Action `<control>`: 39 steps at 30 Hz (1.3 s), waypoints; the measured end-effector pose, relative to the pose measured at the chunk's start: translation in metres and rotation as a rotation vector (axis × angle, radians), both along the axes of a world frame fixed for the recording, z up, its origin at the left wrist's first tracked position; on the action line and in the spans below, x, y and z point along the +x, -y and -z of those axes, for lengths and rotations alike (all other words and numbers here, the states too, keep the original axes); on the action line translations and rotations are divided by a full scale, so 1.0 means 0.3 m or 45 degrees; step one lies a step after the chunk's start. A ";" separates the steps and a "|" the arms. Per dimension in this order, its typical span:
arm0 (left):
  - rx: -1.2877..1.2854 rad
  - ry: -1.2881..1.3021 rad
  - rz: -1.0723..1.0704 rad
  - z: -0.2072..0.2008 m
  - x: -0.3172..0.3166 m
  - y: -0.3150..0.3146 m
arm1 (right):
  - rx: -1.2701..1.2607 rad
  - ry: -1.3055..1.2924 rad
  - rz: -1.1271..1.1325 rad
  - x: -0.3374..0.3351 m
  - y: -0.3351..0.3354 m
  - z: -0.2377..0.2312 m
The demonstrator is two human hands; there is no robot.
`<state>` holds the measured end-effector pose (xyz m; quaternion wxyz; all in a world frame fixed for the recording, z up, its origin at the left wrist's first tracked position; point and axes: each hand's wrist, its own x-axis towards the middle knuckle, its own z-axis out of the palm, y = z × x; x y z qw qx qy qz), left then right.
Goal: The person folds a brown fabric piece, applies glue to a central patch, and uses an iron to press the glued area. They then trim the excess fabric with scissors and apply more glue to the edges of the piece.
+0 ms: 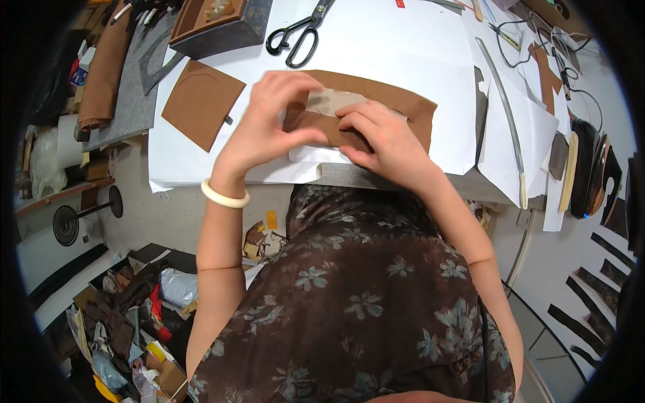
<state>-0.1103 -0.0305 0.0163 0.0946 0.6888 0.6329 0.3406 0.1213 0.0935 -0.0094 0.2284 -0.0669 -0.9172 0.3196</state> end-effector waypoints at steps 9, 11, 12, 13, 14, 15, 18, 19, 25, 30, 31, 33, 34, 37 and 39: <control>-0.175 0.146 0.228 0.110 0.000 -0.042 | -0.043 0.123 -0.116 0.042 -0.085 -0.014; -0.171 0.204 0.214 0.155 -0.020 -0.048 | -0.066 0.116 -0.115 0.041 -0.094 -0.012; -0.171 0.234 0.207 0.168 -0.025 -0.048 | -0.086 0.110 -0.115 0.041 -0.099 -0.010; -0.171 0.265 0.180 0.178 -0.027 -0.043 | -0.106 0.104 -0.116 0.041 -0.101 -0.008; -0.170 0.297 0.154 0.172 -0.019 -0.043 | -0.109 0.098 -0.117 0.042 -0.104 -0.006; -0.168 0.329 0.128 0.162 -0.008 -0.044 | -0.113 0.093 -0.118 0.042 -0.106 -0.006; -0.182 0.359 0.135 0.118 0.037 -0.043 | -0.112 0.082 -0.127 0.044 -0.113 -0.005; -0.216 0.408 0.144 0.118 0.037 -0.046 | -0.110 0.079 -0.130 0.045 -0.114 -0.004; -0.109 0.184 0.173 0.159 -0.013 -0.069 | -0.198 -0.144 0.019 0.092 -0.124 -0.019; 0.040 -0.075 0.200 0.052 0.109 -0.107 | -0.371 -0.474 0.923 0.439 -0.308 -0.050; 0.072 -0.123 0.228 0.030 0.140 -0.122 | -0.390 -0.511 0.967 0.519 -0.335 -0.051; -0.016 -0.142 0.274 0.046 0.169 -0.146 | -0.209 -0.403 1.129 0.671 -0.391 -0.041; -0.067 -0.116 0.279 0.051 0.188 -0.153 | -0.107 -0.358 1.228 0.735 -0.408 -0.040; -0.134 -0.194 0.341 0.046 0.236 -0.202 | 0.096 -0.213 1.508 0.953 -0.458 -0.043; -0.119 -0.221 0.322 0.061 0.265 -0.217 | 0.250 -0.027 1.644 1.069 -0.503 -0.055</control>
